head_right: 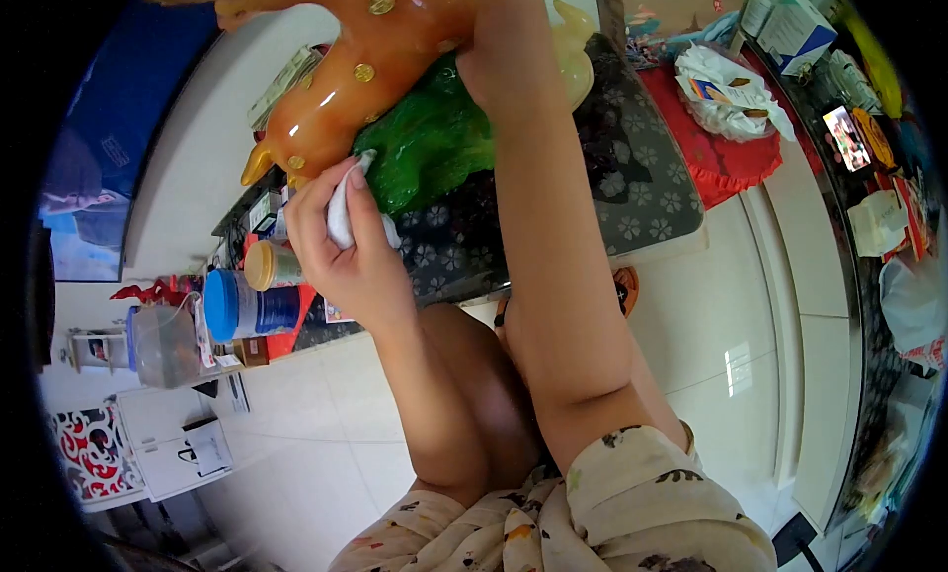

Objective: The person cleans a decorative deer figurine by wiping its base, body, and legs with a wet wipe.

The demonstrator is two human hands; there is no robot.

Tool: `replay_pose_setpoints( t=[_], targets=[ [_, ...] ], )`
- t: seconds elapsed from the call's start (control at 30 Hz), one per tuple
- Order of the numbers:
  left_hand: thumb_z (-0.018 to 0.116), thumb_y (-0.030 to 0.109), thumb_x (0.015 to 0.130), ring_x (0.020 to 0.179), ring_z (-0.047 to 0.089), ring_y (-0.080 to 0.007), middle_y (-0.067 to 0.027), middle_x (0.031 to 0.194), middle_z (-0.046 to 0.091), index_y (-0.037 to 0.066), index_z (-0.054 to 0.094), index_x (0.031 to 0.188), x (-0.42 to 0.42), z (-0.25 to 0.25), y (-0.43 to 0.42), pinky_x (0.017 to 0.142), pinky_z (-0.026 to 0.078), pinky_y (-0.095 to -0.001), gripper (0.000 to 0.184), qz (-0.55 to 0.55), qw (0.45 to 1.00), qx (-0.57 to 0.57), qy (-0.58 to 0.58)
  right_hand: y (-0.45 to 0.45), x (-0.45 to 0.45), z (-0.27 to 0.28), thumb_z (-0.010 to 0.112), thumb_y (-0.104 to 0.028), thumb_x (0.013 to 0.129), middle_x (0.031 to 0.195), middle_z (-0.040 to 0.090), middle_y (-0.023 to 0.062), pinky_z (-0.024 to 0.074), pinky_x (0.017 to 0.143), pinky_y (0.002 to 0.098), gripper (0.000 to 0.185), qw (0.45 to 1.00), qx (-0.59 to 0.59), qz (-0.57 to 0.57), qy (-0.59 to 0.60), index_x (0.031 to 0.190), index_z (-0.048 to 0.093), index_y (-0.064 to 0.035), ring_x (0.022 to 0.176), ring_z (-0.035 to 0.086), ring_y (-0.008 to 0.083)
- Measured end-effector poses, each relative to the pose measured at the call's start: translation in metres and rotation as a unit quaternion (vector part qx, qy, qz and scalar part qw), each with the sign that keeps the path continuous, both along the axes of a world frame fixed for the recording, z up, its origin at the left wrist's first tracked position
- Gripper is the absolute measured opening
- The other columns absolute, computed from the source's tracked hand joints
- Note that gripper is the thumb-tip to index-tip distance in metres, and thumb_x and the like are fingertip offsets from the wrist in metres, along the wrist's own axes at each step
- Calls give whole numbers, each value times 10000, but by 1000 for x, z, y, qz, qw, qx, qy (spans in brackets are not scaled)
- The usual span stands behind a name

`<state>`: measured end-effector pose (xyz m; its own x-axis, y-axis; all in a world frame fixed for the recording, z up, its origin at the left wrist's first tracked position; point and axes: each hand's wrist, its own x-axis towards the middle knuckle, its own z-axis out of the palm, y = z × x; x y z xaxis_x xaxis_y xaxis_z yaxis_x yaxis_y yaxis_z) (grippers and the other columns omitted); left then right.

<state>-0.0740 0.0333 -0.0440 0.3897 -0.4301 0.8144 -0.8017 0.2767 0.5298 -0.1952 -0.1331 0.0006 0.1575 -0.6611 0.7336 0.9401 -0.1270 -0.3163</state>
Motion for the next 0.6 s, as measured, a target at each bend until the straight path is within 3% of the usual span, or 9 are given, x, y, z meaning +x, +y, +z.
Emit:
replay_pose_setpoints(
  t=[0.13, 0.27, 0.37, 0.47, 0.5, 0.6],
  targets=[
    [715, 39, 945, 994, 628, -214, -95, 1039, 684, 0, 730, 1018, 7, -2, 1, 926, 481, -319, 84, 5, 1000, 21, 13, 17, 22, 5, 650, -231, 998, 1043, 640, 65, 494, 888, 290, 207, 992, 77, -80, 65, 1103, 657, -53, 992, 618, 116],
    [709, 47, 957, 994, 625, -201, -94, 1042, 684, 0, 728, 1027, 12, -4, 0, 926, 481, -311, 86, 3, 999, 24, 39, 32, 36, 6, 592, -239, 1017, 1079, 611, 54, 458, 955, 303, 235, 948, 57, -301, 93, 1068, 644, -15, 1034, 582, 145],
    [719, 30, 937, 984, 624, -213, -100, 1036, 671, 6, 731, 1029, 13, -4, 0, 911, 487, -319, 96, -6, 999, 24, 47, 10, 47, -7, 546, -239, 1028, 1112, 630, 91, 458, 968, 309, 261, 976, 93, -196, 12, 1045, 642, 3, 1045, 592, 184],
    [742, -3, 896, 976, 622, -244, -116, 1019, 651, 16, 736, 1022, 6, 0, 5, 884, 495, -338, 128, -23, 998, 32, 57, 1, 44, -13, 525, -250, 1030, 1086, 639, 104, 462, 968, 314, 276, 975, 60, -204, -58, 1032, 640, 0, 1047, 595, 192],
    [746, -5, 893, 980, 623, -243, -116, 1021, 654, 15, 736, 1023, 5, 1, 8, 885, 495, -338, 131, -30, 997, 40, 56, 7, 40, -6, 508, -275, 1030, 1016, 629, 87, 471, 925, 299, 289, 967, 94, -234, -44, 1005, 622, -10, 991, 599, 178],
    [725, 47, 949, 988, 642, -185, -107, 1061, 701, -11, 730, 1033, 0, 5, 15, 930, 492, -306, 102, -34, 997, 50, 55, 22, 17, 5, 505, -286, 1023, 950, 606, 69, 470, 867, 281, 283, 985, 118, -123, -10, 970, 595, -23, 924, 594, 162]
  ],
)
